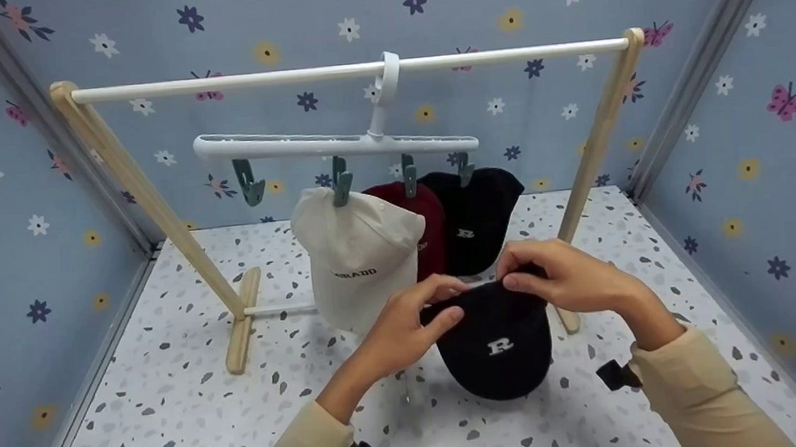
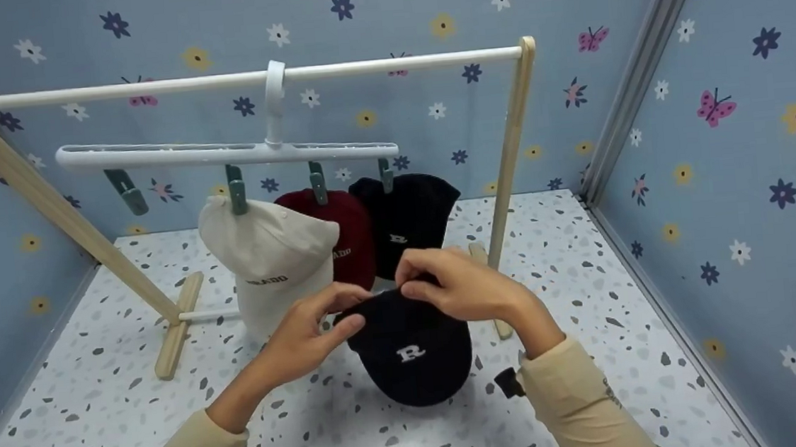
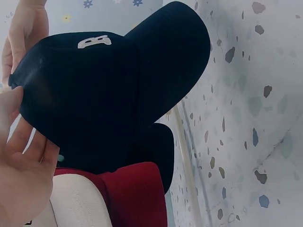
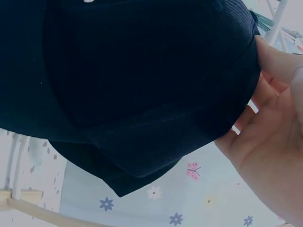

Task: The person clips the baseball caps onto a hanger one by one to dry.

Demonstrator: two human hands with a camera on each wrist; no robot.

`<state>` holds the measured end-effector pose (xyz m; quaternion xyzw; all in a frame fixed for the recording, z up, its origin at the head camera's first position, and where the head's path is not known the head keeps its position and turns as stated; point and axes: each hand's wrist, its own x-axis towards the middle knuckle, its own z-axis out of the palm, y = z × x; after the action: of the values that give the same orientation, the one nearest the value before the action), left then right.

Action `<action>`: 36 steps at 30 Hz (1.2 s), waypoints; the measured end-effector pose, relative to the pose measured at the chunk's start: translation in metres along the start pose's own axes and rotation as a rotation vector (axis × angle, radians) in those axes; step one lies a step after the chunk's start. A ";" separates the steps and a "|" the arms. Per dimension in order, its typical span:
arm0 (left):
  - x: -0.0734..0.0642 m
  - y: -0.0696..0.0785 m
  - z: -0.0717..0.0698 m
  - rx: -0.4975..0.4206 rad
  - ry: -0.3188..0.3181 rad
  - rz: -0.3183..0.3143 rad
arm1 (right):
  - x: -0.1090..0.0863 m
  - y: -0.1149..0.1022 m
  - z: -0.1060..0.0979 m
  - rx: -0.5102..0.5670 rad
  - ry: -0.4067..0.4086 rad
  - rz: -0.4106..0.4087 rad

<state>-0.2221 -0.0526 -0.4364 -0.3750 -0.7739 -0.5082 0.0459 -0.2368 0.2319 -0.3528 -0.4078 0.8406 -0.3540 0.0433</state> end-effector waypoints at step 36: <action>-0.033 0.013 -0.046 -0.077 0.034 -0.132 | 0.022 -0.016 0.044 -0.002 0.053 0.024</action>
<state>-0.2051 -0.1054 -0.4193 -0.3160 -0.7760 -0.5458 0.0106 -0.2250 0.1848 -0.3712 -0.3883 0.8465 -0.3632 0.0248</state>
